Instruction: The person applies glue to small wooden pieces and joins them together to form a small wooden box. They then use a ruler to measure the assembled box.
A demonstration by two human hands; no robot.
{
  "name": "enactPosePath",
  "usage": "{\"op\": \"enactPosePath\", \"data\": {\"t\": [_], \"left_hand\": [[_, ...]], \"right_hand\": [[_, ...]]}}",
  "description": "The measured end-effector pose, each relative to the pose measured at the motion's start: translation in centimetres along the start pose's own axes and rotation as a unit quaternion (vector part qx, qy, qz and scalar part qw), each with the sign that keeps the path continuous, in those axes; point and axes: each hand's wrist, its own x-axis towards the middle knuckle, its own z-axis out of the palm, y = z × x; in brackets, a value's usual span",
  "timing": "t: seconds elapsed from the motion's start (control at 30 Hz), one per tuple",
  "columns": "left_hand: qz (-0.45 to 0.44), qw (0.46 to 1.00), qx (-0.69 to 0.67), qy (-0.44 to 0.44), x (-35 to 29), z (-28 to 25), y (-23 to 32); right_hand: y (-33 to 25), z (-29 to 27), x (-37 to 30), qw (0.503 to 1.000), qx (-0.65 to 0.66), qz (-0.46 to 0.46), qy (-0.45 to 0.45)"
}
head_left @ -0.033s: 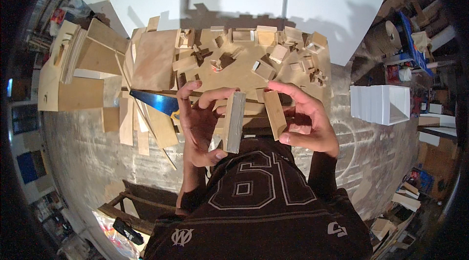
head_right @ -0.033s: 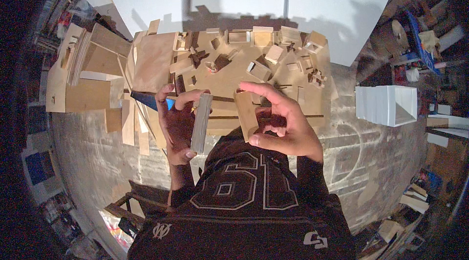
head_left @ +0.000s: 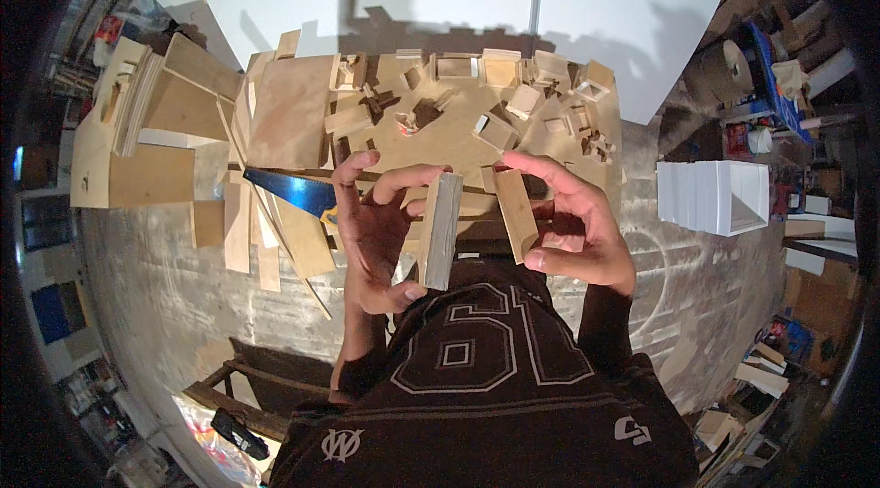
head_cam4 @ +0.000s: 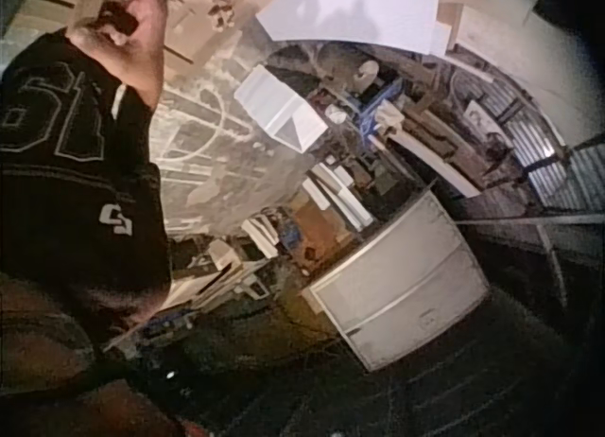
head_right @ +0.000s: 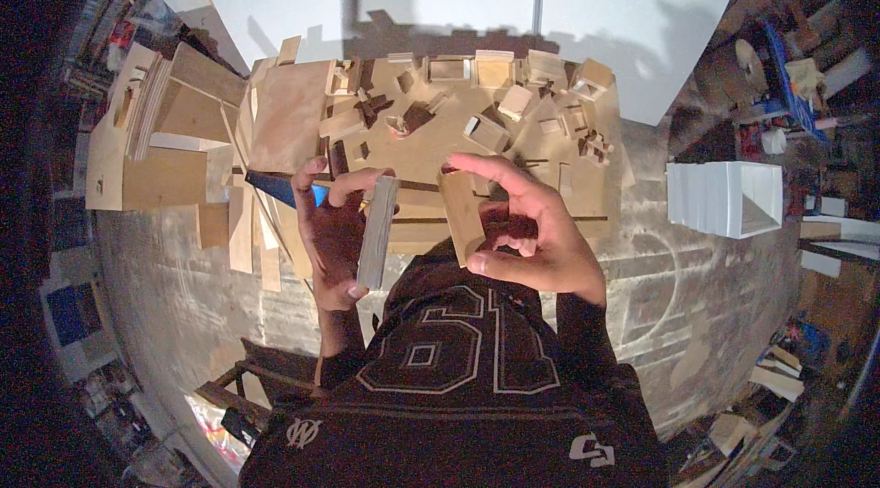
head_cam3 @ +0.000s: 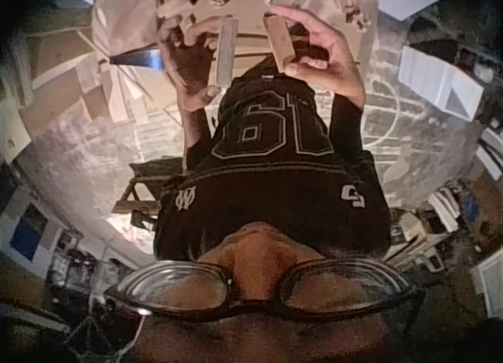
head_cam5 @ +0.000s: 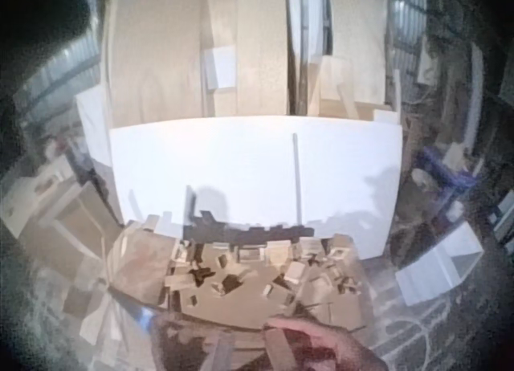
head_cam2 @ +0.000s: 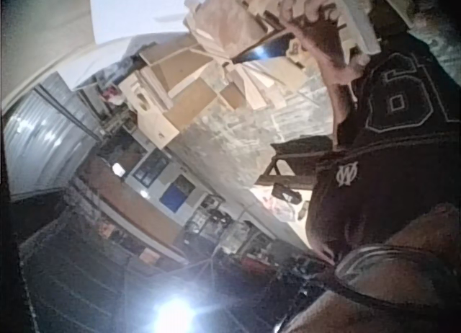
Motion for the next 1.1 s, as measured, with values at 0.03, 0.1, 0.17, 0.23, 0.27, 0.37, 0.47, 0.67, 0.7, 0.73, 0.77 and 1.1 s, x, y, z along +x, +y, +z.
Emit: {"op": "enactPosePath", "data": {"t": [0.03, 0.1, 0.17, 0.23, 0.27, 0.37, 0.47, 0.67, 0.7, 0.73, 0.77, 1.1], "left_hand": [[0.006, 1.0, -0.01, 0.001, 0.0, -0.1, 0.1], [0.007, 1.0, -0.023, -0.003, 0.0, -0.2, 0.5], [0.007, 0.999, -0.035, -0.004, 0.0, -0.4, 0.8], [0.007, 0.999, -0.046, -0.003, 0.0, -0.5, 1.2], [-0.003, 0.999, -0.036, 0.016, -0.1, -0.3, 1.5], [-0.013, 0.999, -0.024, 0.031, -0.2, -0.2, 2.0], [0.007, 1.0, 0.01, -0.012, -0.2, -2.3, 1.2], [-0.057, 0.986, 0.15, 0.042, -2.4, -8.6, -3.7], [-0.058, 0.99, 0.124, 0.044, -3.4, -9.7, -5.2], [-0.062, 0.99, 0.12, 0.049, -3.7, -9.8, -5.4], [-0.073, 0.989, 0.112, 0.059, -4.7, -9.5, -5.3], [-0.102, 0.986, 0.112, 0.072, -5.6, -12.3, -6.1]], "right_hand": [[-0.1, 0.4, 0.2, 1.0, 0.004, -0.003, 0.003], [0.1, 0.9, 0.6, 1.0, 0.006, -0.022, -0.002], [0.7, 1.1, 0.9, 0.998, 0.005, -0.053, -0.017], [0.7, 1.4, 1.1, 0.998, -0.008, -0.051, -0.02], [0.7, 1.5, 1.1, 0.998, -0.014, -0.05, -0.022], [0.9, 1.4, 1.2, 0.998, -0.038, -0.035, -0.029], [1.0, 1.7, 1.4, 0.999, -0.037, -0.006, 0.015], [5.1, 0.6, 3.4, 0.995, -0.069, -0.01, 0.075], [6.1, 0.4, 4.0, 0.991, -0.104, -0.006, 0.082], [7.5, -0.2, 5.1, 0.986, -0.139, -0.003, 0.091], [9.5, -0.8, 5.8, 0.98, -0.173, 0.01, 0.099], [35.4, -10.5, 20.6, 0.856, -0.501, -0.052, 0.116]]}}
